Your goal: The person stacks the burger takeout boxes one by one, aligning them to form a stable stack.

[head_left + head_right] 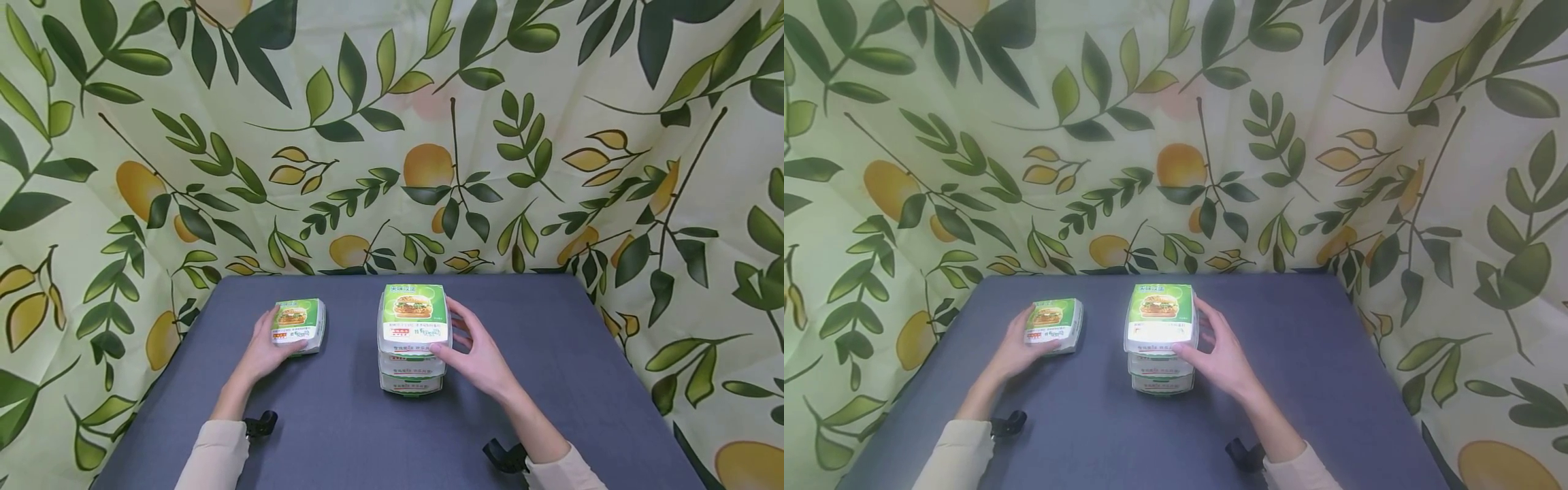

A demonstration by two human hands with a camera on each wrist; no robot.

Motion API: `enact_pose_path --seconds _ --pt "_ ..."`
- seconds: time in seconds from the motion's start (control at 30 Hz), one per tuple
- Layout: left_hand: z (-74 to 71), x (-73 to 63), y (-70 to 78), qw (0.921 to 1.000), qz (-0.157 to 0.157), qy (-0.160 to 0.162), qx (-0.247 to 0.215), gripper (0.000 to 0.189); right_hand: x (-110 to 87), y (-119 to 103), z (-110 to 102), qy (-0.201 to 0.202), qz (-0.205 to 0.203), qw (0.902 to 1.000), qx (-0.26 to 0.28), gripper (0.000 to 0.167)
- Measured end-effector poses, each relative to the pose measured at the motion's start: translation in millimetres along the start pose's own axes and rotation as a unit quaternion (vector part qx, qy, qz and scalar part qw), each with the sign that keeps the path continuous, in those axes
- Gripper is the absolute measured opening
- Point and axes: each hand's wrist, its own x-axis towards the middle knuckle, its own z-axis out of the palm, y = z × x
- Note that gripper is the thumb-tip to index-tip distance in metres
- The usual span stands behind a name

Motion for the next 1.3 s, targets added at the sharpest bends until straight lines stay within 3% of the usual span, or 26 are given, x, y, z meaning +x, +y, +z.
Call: enact_pose_path --seconds 0.37,0.63,0.97,1.3 --pt "5.9 2.5 -9.3 1.0000 0.001 0.007 -0.006 0.108 -0.4 -0.7 0.0 0.002 0.002 1.0000 -0.003 0.084" --pt "8.4 2.2 -5.1 0.9996 0.013 0.022 -0.010 0.106 -0.2 -0.4 0.7 0.002 0.004 1.0000 0.000 0.084" --pt "6.3 0.8 14.6 0.9987 0.032 0.038 -0.013 0.107 0.0 -0.3 1.8 0.003 0.004 1.0000 -0.001 0.084" --pt "0.5 -6.4 46.3 0.9961 0.064 0.056 -0.022 0.106 -0.2 -2.0 2.0 0.005 0.001 1.0000 -0.002 0.085"
